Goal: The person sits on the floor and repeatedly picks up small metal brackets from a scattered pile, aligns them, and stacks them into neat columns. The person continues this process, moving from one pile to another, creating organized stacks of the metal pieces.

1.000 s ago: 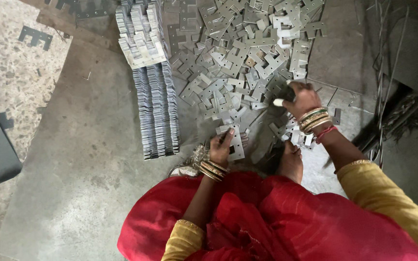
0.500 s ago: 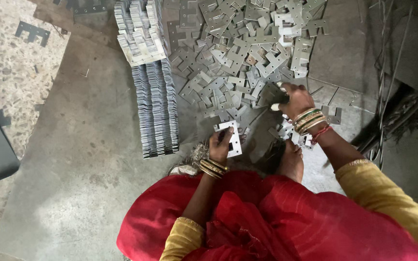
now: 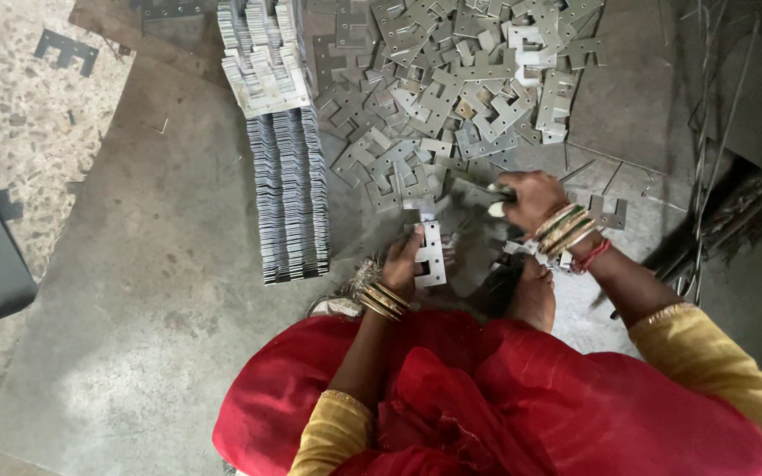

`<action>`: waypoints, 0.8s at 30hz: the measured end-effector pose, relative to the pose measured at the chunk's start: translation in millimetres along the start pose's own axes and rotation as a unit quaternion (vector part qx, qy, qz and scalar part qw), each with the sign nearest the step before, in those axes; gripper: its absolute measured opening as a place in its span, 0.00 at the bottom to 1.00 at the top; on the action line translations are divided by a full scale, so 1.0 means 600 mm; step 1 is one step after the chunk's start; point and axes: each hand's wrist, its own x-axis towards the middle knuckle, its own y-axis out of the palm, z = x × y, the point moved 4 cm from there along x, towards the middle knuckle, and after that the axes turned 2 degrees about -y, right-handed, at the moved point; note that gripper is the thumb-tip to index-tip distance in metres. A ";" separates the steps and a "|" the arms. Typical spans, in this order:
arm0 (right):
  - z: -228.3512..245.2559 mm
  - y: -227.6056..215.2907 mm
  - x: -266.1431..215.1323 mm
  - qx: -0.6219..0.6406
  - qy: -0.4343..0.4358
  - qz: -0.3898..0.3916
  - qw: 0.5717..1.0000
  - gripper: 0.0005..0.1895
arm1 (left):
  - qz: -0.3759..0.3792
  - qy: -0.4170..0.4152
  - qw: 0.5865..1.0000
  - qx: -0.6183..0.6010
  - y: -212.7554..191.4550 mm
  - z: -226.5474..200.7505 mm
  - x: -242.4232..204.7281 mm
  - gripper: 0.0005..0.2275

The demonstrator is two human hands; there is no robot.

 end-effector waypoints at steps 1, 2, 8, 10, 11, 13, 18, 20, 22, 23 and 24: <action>0.021 -0.002 -0.010 0.038 -0.032 -0.012 0.999 0.18 | -0.031 -0.046 0.998 0.022 -0.004 -0.006 -0.001 0.36; 0.044 -0.003 -0.019 0.076 -0.064 -0.025 0.995 0.16 | -0.062 -0.092 0.993 0.044 -0.010 -0.010 -0.003 0.40; 0.138 -0.009 -0.055 -0.136 -0.364 -0.101 0.916 0.42 | 0.290 0.198 0.936 0.007 0.007 -0.071 0.001 0.50; 0.098 -0.016 -0.013 -0.064 -0.302 -0.072 0.948 0.45 | 0.190 0.156 0.959 0.143 -0.002 -0.058 0.023 0.43; 0.069 -0.020 0.014 -0.029 -0.270 -0.057 0.961 0.48 | 0.139 0.132 0.959 0.209 -0.004 -0.054 0.031 0.39; 0.008 -0.030 0.083 -0.179 -0.199 -0.076 0.961 0.41 | 0.129 0.051 0.989 0.060 0.000 -0.039 0.022 0.33; -0.080 -0.041 0.179 -0.323 -0.125 -0.044 0.937 0.50 | 0.031 -0.034 0.999 0.006 0.010 -0.055 -0.018 0.24; -0.086 -0.037 0.174 -0.306 -0.115 -0.014 0.945 0.44 | 0.045 -0.010 0.999 -0.004 0.011 -0.063 -0.028 0.23; -0.080 -0.031 0.153 -0.287 -0.119 -0.007 0.950 0.39 | 0.033 0.006 0.999 -0.001 0.007 -0.064 -0.027 0.24; -0.071 -0.023 0.137 -0.274 -0.128 -0.014 0.953 0.38 | 0.027 0.013 1.000 0.000 0.003 -0.060 -0.026 0.24; -0.063 -0.017 0.122 -0.260 -0.137 -0.022 0.956 0.37 | 0.019 0.027 0.999 0.002 -0.002 -0.057 -0.025 0.23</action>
